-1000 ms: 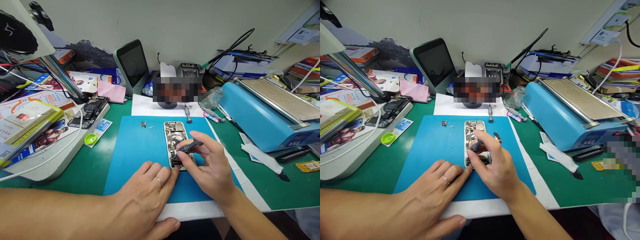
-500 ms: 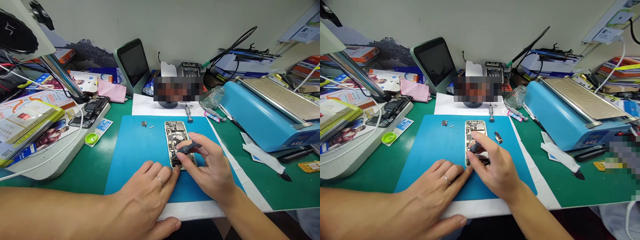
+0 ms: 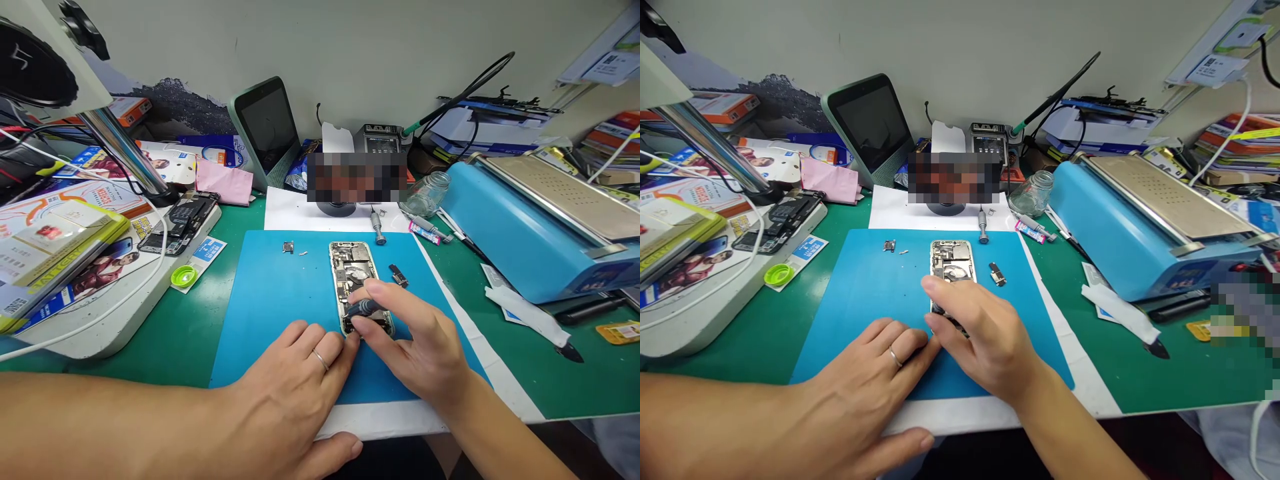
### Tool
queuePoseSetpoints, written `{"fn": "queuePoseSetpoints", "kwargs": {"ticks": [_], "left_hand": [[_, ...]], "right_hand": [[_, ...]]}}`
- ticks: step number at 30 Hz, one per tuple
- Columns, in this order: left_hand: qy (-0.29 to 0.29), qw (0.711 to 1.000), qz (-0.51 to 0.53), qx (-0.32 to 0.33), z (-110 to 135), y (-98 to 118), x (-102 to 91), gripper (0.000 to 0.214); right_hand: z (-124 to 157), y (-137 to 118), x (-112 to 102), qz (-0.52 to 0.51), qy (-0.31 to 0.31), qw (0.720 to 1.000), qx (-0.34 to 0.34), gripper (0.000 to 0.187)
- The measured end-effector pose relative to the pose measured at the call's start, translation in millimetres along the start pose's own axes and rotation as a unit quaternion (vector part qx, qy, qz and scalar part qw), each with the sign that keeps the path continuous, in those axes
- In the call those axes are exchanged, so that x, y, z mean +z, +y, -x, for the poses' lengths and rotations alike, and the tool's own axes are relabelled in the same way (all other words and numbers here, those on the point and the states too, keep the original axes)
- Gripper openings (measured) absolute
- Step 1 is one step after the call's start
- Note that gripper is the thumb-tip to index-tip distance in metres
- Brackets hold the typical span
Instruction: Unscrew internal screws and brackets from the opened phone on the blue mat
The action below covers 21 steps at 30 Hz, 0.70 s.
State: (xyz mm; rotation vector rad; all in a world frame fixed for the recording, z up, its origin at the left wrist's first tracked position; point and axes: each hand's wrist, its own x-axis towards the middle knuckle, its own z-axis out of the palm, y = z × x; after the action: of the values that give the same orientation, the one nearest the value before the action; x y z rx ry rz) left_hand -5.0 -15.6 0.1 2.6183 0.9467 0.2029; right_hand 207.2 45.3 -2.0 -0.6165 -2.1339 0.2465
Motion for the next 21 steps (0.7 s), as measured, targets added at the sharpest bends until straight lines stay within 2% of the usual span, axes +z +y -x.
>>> {"fn": "queuePoseSetpoints", "kwargs": {"ticks": [7, 12, 15, 21], "left_hand": [[0.001, 1.000, -0.001, 0.003, -1, 0, 0.6, 0.081], [0.005, 1.000, -0.018, 0.005, -3, -2, 5.8, 0.084], [0.024, 0.999, -0.029, 0.014, -3, -4, 11.1, 0.086], [0.068, 0.995, -0.054, 0.040, -3, -9, 19.3, 0.084]], "right_hand": [[2, -2, -2, -0.044, -0.011, 0.998, 0.038, 0.064], [-2, -3, -2, -0.008, -0.002, 0.999, 0.032, 0.060], [-5, -4, -3, 0.024, 0.014, 0.999, 0.034, 0.056], [-4, -4, -2, 0.001, 0.005, 1.000, 0.027, 0.063]]}}
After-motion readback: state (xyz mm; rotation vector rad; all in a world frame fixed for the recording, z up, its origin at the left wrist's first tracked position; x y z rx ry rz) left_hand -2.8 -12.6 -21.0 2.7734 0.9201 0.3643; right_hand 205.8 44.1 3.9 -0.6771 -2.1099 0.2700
